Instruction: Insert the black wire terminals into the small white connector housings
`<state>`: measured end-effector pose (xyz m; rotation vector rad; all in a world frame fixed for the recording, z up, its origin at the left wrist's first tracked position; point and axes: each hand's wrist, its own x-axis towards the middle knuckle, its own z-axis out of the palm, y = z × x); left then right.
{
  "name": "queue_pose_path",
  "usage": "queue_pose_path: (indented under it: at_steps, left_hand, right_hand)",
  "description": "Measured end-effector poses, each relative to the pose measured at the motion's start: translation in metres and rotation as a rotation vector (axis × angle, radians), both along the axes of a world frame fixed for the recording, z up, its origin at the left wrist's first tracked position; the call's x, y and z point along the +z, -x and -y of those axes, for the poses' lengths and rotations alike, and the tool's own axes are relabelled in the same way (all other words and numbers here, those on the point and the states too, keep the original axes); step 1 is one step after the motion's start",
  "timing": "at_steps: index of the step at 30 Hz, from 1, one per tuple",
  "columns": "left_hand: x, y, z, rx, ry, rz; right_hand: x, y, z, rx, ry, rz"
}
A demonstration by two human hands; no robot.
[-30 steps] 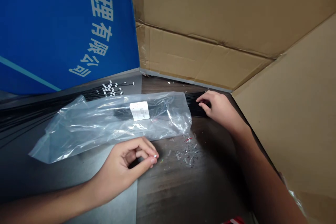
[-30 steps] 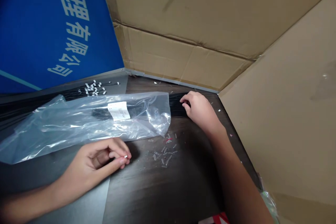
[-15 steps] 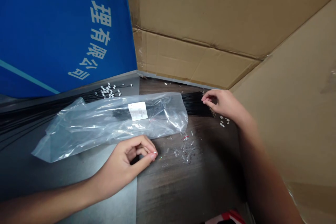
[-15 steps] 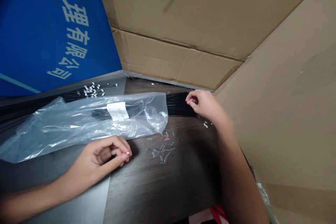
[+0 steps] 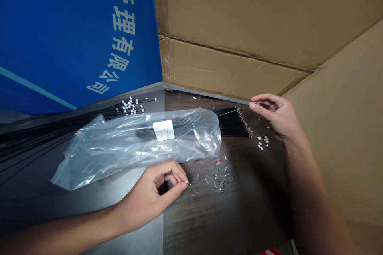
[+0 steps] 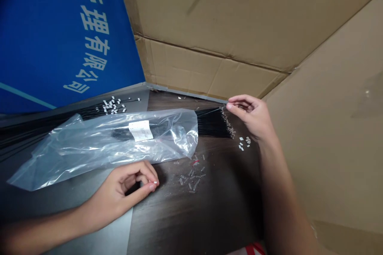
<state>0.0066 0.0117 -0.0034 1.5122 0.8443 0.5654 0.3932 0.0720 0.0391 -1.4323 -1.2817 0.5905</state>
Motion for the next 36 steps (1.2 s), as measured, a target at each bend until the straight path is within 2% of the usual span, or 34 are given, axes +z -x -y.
queue_pose_path:
  at_steps: [7,11,17,20,23,25,26,27,29,32,36]
  left_hand:
    - [-0.002,0.001,0.000,0.005,-0.005,0.004]
    - [0.001,-0.001,0.000,0.020,-0.016,0.022]
    - [0.003,-0.001,0.005,0.005,-0.179,0.023]
    - [0.010,0.002,0.003,-0.006,-0.438,0.051]
    - [0.017,0.009,-0.017,-0.062,-0.948,-0.040]
    - [0.018,0.015,-0.038,0.029,-1.241,-0.234]
    - [0.016,0.018,-0.050,0.105,-1.268,-0.366]
    - [0.013,0.021,-0.060,0.180,-1.236,-0.476]
    - [0.006,0.026,-0.077,0.237,-1.115,-0.588]
    - [-0.005,0.031,-0.086,0.251,-1.069,-0.587]
    - [-0.012,0.031,-0.083,0.286,-1.065,-0.569]
  right_hand:
    - [-0.013,0.011,-0.010,-0.009,-0.101,-0.377]
    - [-0.012,0.010,-0.012,-0.017,-0.161,-0.563]
    - [-0.007,0.013,-0.010,-0.001,-0.184,-0.788]
    - [-0.012,0.021,-0.012,0.025,-0.118,-0.893]
    - [-0.022,0.030,-0.015,0.072,-0.003,-0.980]
    - [-0.028,0.032,-0.017,0.095,0.042,-1.018]
    - [-0.030,0.031,-0.018,0.102,0.048,-1.029]
    - [-0.031,0.030,-0.018,0.105,0.047,-1.034]
    - [-0.033,0.025,-0.019,0.105,0.035,-1.024]
    - [-0.036,0.016,-0.020,0.104,0.010,-0.965]
    - [-0.036,0.002,-0.020,0.105,-0.050,-0.847]
